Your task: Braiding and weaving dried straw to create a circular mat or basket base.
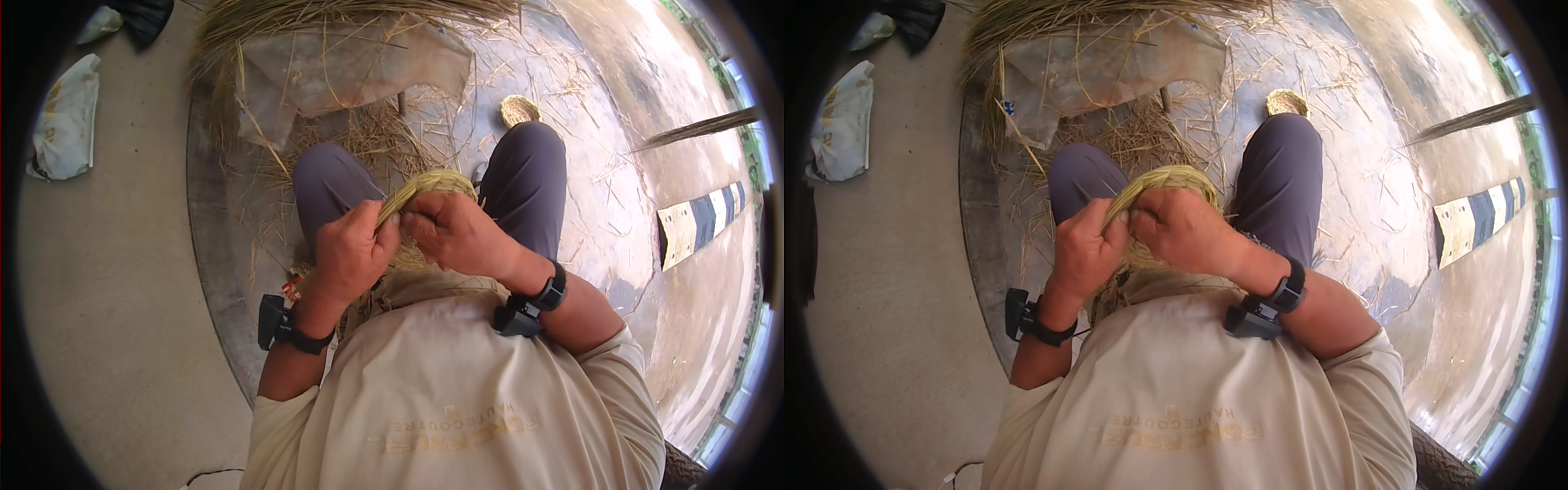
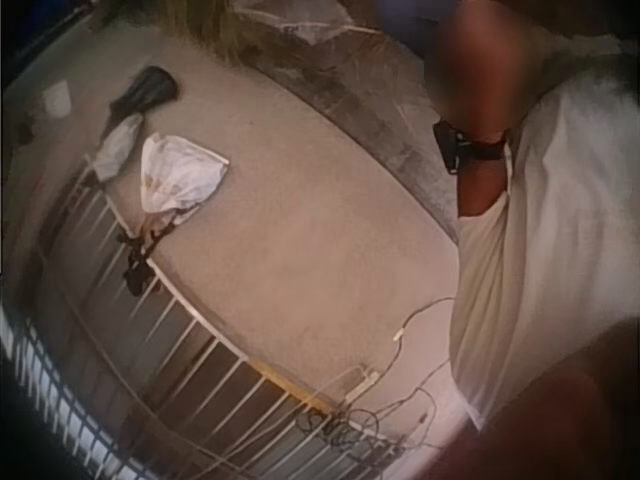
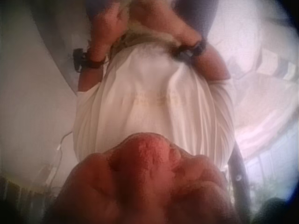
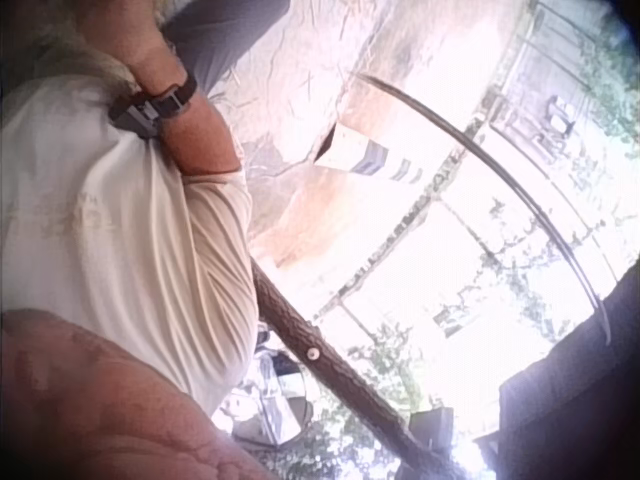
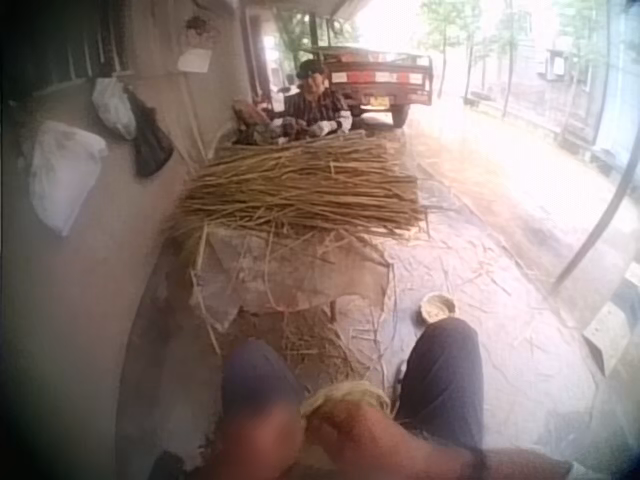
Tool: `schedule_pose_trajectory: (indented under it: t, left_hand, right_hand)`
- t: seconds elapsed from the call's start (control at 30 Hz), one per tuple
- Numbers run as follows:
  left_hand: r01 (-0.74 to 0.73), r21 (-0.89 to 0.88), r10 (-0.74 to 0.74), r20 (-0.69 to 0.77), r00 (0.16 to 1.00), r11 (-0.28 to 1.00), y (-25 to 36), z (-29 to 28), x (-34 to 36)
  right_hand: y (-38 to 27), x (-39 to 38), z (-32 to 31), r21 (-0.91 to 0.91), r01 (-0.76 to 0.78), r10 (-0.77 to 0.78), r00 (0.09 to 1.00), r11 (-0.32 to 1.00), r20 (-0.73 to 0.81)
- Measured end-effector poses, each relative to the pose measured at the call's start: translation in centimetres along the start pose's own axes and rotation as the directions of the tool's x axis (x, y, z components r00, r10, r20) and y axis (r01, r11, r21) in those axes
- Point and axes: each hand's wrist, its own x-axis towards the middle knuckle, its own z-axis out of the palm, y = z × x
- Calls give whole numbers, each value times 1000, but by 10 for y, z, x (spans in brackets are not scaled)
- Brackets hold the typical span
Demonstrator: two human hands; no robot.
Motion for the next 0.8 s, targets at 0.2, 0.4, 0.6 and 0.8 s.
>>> schedule_pose_trajectory:
  t: [0.2, 0.4, 0.6, 0.8]
  left_hand:
    - [-20, 98, 24, -38, 999, 995, -6, -15, 12]
    - [-172, 107, 167, 52, 985, 979, 2, -12, 14]
    - [-282, 161, 261, 139, 955, 946, 6, -11, 13]
    - [-381, 180, 358, 150, 922, 907, 9, -6, 19]
  right_hand:
    - [-3, -15, -10, 24, -66, 63, 990, 998, 124]
    - [7, -3, -6, -110, 147, -145, 989, 983, 20]
    - [-18, 19, -41, -437, 235, -295, 953, 868, -74]
    - [2, 49, -36, -327, 262, -281, 960, 908, -9]
